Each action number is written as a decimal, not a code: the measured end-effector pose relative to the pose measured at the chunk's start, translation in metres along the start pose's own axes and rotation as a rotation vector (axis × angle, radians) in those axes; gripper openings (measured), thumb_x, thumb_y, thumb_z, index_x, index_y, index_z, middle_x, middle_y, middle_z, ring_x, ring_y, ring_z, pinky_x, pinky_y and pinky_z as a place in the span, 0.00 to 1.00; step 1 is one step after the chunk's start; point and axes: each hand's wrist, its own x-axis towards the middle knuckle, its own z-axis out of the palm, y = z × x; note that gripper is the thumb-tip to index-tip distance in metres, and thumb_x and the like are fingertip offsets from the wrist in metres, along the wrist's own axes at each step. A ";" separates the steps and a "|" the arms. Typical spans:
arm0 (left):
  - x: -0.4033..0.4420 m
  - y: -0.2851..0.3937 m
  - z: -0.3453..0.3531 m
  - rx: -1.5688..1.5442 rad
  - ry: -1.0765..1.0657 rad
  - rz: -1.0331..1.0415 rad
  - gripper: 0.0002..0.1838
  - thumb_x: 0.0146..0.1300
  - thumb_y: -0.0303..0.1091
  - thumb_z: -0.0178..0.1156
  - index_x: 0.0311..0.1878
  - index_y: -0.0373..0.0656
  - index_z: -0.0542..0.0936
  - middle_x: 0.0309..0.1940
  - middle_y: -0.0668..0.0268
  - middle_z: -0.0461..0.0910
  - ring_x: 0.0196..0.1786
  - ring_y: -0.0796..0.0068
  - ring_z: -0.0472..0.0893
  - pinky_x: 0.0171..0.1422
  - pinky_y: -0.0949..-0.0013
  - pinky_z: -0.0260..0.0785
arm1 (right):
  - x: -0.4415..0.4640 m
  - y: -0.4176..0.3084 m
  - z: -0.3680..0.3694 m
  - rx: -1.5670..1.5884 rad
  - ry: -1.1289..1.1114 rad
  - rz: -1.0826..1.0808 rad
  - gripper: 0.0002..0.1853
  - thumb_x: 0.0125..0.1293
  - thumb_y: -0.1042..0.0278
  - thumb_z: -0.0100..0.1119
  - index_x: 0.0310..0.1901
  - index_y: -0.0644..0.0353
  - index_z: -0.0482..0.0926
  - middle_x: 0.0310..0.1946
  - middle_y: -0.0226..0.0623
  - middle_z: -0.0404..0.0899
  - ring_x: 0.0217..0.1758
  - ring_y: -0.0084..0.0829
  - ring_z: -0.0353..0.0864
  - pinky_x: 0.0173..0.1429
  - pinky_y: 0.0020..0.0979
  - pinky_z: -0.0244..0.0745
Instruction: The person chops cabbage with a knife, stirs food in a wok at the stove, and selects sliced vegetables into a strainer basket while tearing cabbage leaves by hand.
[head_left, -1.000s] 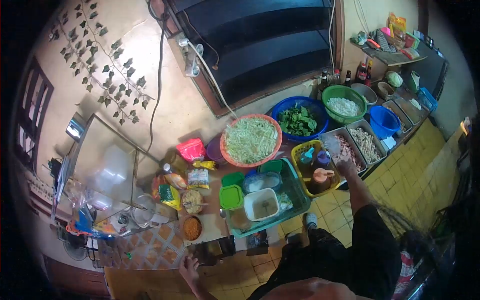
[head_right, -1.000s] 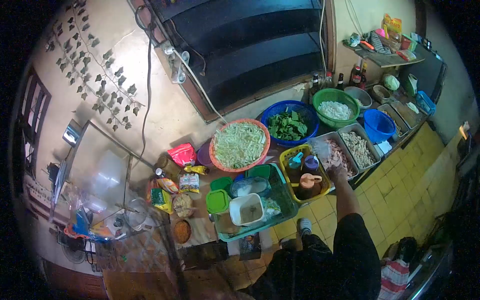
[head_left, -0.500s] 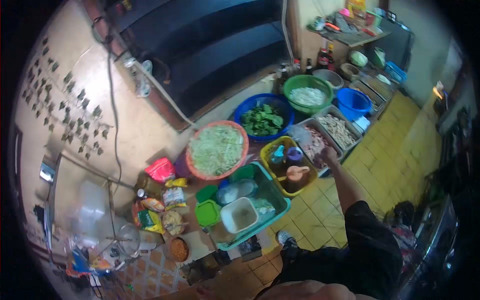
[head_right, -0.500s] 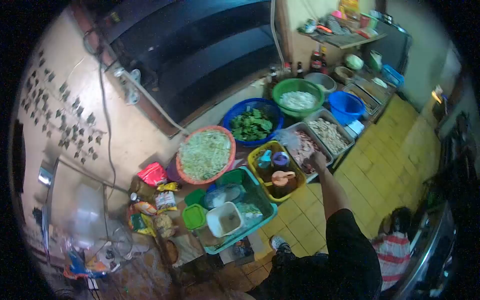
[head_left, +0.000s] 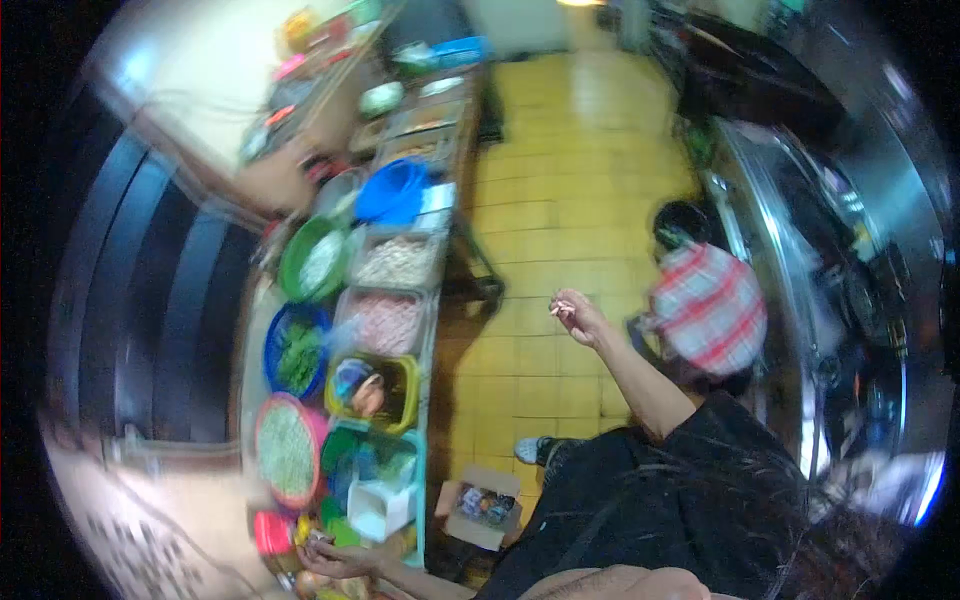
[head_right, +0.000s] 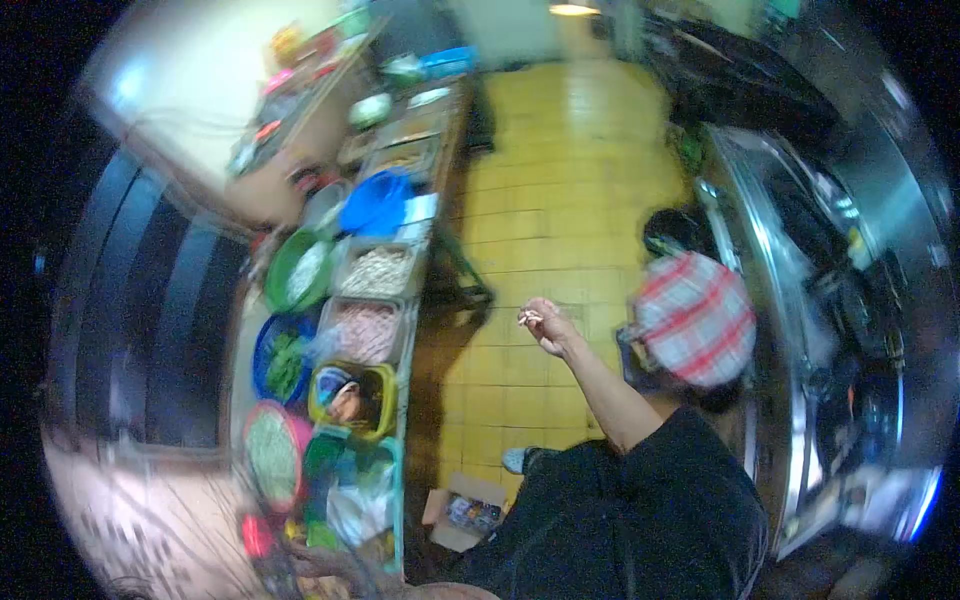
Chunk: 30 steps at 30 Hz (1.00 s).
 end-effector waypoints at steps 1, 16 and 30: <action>-0.020 0.012 0.024 -0.053 -0.121 0.006 0.16 0.69 0.34 0.54 0.52 0.31 0.73 0.40 0.57 0.76 0.33 0.70 0.73 0.38 0.71 0.67 | -0.034 -0.035 -0.039 -0.051 0.043 -0.019 0.05 0.64 0.70 0.60 0.36 0.57 0.74 0.30 0.35 0.78 0.27 0.22 0.79 0.25 0.14 0.77; -0.506 0.365 0.198 -0.540 -2.063 -0.704 0.17 0.69 0.36 0.55 0.58 0.43 0.71 0.51 0.61 0.76 0.44 0.70 0.77 0.47 0.68 0.71 | -0.602 -0.438 -0.411 0.060 1.020 -1.641 0.10 0.69 0.70 0.55 0.46 0.67 0.74 0.37 0.37 0.77 0.36 0.28 0.77 0.44 0.26 0.76; -0.701 0.516 0.153 -0.317 -2.712 -0.036 0.19 0.66 0.37 0.58 0.56 0.39 0.73 0.41 0.67 0.80 0.38 0.79 0.79 0.41 0.73 0.71 | -0.668 -0.351 -0.503 -1.021 1.794 -0.045 0.24 0.54 0.63 0.59 0.47 0.77 0.75 0.36 0.59 0.81 0.45 0.53 0.82 0.49 0.45 0.75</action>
